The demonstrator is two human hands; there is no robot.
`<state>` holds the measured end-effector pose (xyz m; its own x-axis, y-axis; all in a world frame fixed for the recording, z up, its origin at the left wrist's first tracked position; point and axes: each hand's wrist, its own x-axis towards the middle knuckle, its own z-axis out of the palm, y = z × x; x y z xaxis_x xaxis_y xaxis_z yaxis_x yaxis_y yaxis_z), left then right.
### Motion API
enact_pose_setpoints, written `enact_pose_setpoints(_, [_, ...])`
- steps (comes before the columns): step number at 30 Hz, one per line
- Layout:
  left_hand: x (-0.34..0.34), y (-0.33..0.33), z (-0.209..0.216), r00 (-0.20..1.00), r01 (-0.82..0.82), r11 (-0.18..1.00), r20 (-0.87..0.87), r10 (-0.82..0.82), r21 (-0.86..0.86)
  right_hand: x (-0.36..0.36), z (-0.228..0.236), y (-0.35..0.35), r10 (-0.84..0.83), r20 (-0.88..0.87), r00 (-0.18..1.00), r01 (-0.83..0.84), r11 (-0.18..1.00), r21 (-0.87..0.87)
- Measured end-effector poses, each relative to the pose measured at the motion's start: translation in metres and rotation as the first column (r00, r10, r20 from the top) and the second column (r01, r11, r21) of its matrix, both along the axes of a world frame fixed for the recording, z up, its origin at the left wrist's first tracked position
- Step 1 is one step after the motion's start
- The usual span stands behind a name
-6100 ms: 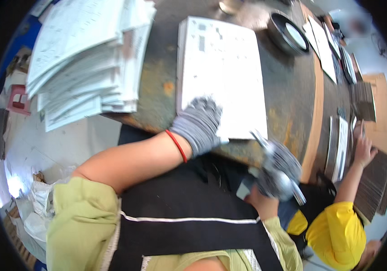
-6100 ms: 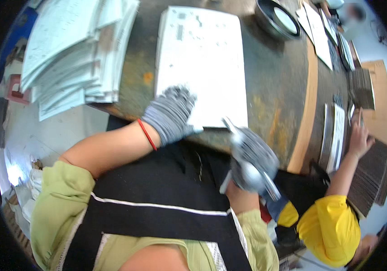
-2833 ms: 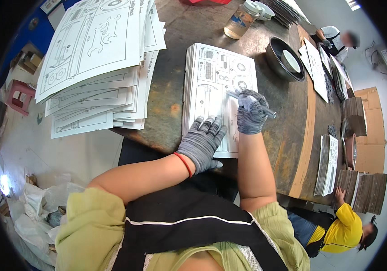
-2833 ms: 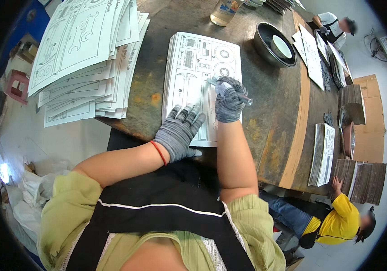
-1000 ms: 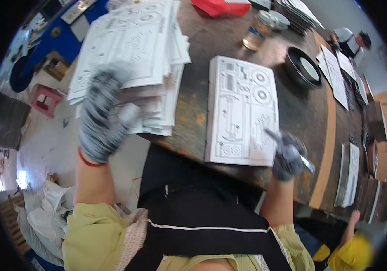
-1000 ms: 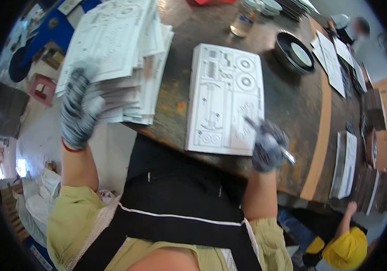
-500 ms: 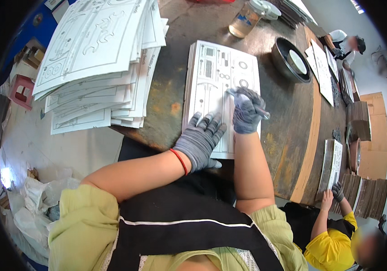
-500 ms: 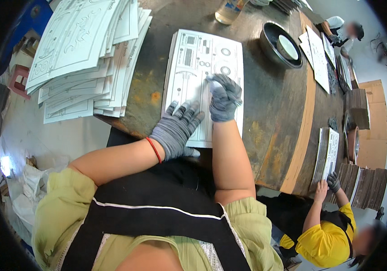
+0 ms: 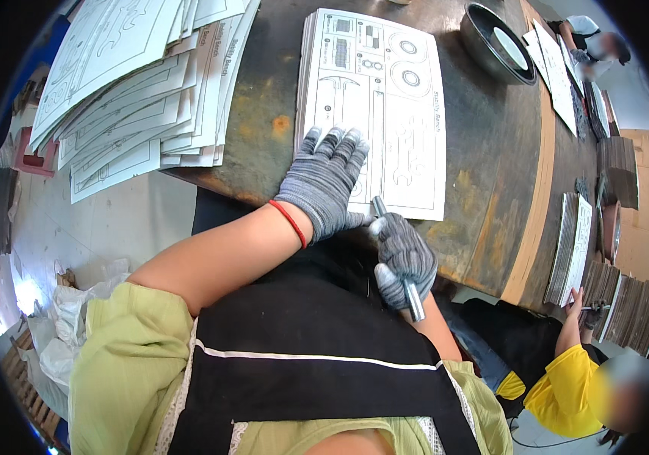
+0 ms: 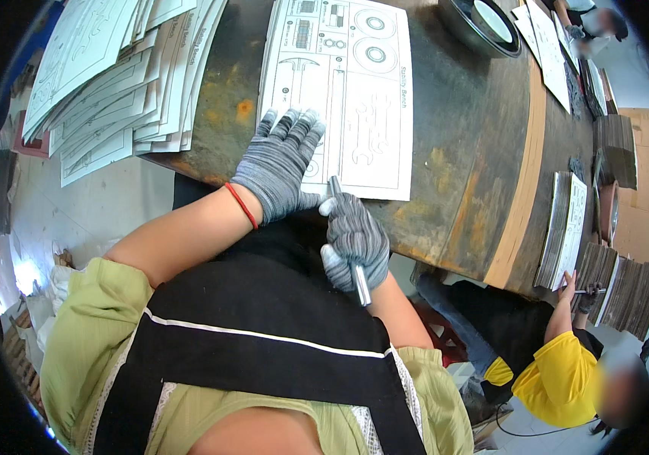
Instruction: The person marks printed paper sheets with a pen, one at a time, then stacks them. The person also handles stacks of cardboard sheets, moving them aside and back. Other workers are visible in the background performing similar tasks.
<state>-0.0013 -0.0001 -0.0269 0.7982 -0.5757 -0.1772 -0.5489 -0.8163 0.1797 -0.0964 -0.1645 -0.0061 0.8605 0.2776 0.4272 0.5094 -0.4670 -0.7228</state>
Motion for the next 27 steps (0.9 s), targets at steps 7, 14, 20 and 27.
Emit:
enact_pose_setpoints(7, [-0.001, 0.001, 0.005, 0.999, 0.032, 0.999, -0.016, -0.033, -0.042, 0.005, 0.000, -0.020, -0.006, -0.035, 0.999, 0.026, 0.812, 0.583])
enact_pose_setpoints(14, [0.032, 0.031, 0.046, 0.990, -0.075, 0.969, -0.131, 0.045, -0.234, -0.003, 0.075, -0.082, 0.015, 0.299, 0.954, -0.234, 0.661, 0.713])
enact_pose_setpoints(20, [-0.022, 0.032, 0.017, 0.980, 0.194, 0.976, 0.062, -0.188, -0.104, 0.006, 0.055, -0.068, -0.134, 0.199, 0.971, -0.082, 0.595, 0.800])
enact_pose_setpoints(27, [-0.028, 0.052, 0.043, 0.973, 0.222, 0.944, 0.116, -0.199, -0.243, 0.005, 0.043, -0.081, -0.341, 0.154, 0.927, 0.087, 0.598, 0.797])
